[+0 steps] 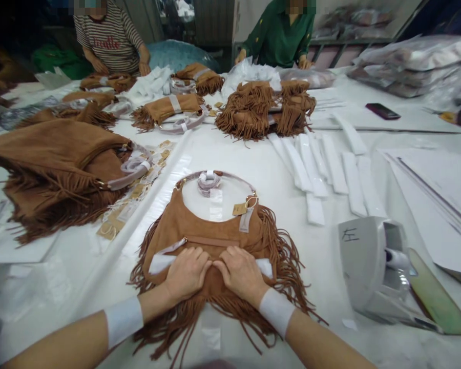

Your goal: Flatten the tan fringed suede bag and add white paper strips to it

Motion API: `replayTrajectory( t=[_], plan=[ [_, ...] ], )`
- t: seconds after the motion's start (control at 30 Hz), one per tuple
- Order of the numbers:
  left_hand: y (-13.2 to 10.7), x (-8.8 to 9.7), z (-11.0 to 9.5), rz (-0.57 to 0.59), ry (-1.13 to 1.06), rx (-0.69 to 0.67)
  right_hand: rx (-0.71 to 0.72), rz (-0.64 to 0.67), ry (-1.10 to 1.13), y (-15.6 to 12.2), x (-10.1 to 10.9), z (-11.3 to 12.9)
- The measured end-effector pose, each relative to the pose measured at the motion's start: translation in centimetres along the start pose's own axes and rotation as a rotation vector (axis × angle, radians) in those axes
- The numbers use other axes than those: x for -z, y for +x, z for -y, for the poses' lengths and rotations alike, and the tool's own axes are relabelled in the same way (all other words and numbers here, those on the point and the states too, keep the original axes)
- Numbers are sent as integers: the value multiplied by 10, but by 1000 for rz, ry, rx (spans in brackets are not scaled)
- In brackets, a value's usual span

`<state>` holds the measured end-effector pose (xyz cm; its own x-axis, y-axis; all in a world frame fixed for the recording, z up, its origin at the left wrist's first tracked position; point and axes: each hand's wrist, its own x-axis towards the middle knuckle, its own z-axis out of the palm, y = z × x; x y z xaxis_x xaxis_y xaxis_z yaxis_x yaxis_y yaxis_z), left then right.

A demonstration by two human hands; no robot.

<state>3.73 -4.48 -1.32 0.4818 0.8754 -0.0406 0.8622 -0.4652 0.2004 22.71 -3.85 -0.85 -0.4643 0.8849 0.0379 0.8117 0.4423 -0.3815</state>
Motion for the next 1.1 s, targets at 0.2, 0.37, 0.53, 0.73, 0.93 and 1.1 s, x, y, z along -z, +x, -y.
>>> replayTrajectory(
  t=[0.2,0.37,0.53,0.73,0.93,1.1],
  plan=[
    [-3,18,9,-104,-101,-161,24,-74,46,2,1,1],
    [-14,23,29,-16,-78,-617,51,-149,13,1,-3,-2],
    [-18,13,33,35,-95,-570,64,-146,-9,0,-6,-3],
    [-26,10,27,58,-119,-480,72,-143,-88,-1,-4,0],
    [-27,16,27,12,-115,-513,54,-130,-179,0,-4,6],
    [-18,30,16,29,-232,-331,4,-104,-201,2,-4,10]
  ],
)
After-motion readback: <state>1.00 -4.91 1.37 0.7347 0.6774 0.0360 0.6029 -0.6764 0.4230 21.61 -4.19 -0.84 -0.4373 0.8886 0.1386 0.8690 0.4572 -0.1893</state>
